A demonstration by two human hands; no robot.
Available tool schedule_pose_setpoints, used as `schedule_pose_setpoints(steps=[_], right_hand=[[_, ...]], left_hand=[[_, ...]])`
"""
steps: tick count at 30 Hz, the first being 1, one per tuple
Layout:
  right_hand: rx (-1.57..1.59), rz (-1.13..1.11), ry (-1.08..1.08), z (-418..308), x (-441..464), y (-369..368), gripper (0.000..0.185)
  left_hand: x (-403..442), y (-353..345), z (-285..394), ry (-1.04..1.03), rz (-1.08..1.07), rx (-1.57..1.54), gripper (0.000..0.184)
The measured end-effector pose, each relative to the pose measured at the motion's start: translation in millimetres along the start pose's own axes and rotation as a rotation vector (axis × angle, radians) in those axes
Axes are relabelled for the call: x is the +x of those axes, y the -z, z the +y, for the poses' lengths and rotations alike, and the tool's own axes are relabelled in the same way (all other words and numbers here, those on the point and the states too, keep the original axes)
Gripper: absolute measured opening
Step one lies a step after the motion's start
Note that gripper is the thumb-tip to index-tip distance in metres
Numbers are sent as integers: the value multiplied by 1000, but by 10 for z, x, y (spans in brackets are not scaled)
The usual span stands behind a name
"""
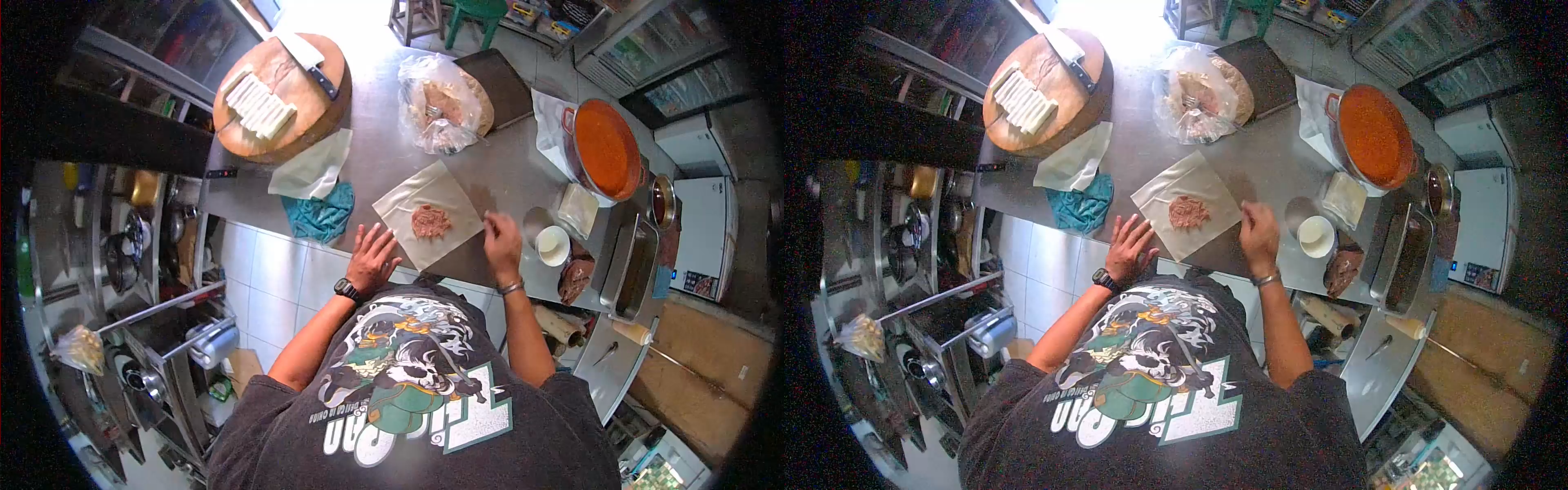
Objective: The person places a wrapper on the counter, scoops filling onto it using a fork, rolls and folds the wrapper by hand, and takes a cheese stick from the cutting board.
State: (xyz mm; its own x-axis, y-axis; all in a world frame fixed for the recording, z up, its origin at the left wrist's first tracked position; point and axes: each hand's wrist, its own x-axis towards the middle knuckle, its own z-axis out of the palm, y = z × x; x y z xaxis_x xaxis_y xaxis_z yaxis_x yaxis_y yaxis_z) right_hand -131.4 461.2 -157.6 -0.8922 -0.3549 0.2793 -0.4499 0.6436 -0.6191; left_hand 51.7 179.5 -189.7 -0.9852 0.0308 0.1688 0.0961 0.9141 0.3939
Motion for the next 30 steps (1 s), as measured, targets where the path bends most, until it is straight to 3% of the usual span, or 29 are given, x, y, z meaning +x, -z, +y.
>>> schedule_pose_setpoints(steps=[2, 5, 7, 11, 14, 17, 19, 23, 25, 30], right_hand=[[-20, -9, 37, 49, -396, -19, 22], [38, -27, -137, 13, -641, -50, 22], [113, -61, -534, -56, -625, -41, 30], [26, -46, -580, -30, -391, -182, 36], [-114, 36, -427, 133, -313, -471, 32], [-222, -58, -360, 120, -215, -546, 34], [-91, 14, -545, 26, -133, -546, 36], [-3, 48, -627, -66, -125, -557, 37], [255, 25, -743, -24, -148, -620, 34], [30, -25, -622, -449, -48, -500, 31]], left_hand=[[37, 4, -8, -76, -12, -17, 44], [108, -20, -46, -180, -23, -37, 43], [164, 1, -83, -157, 5, -76, 43], [229, -41, -176, -200, -34, -89, 42], [303, -22, -235, -243, -40, -104, 41], [339, 1, -312, -277, -58, -118, 41], [364, 5, -360, -293, -61, -130, 41], [384, 47, -420, -306, -62, -162, 43], [392, 66, -447, -308, -64, -174, 43], [440, 106, -475, -348, -53, -216, 41]])
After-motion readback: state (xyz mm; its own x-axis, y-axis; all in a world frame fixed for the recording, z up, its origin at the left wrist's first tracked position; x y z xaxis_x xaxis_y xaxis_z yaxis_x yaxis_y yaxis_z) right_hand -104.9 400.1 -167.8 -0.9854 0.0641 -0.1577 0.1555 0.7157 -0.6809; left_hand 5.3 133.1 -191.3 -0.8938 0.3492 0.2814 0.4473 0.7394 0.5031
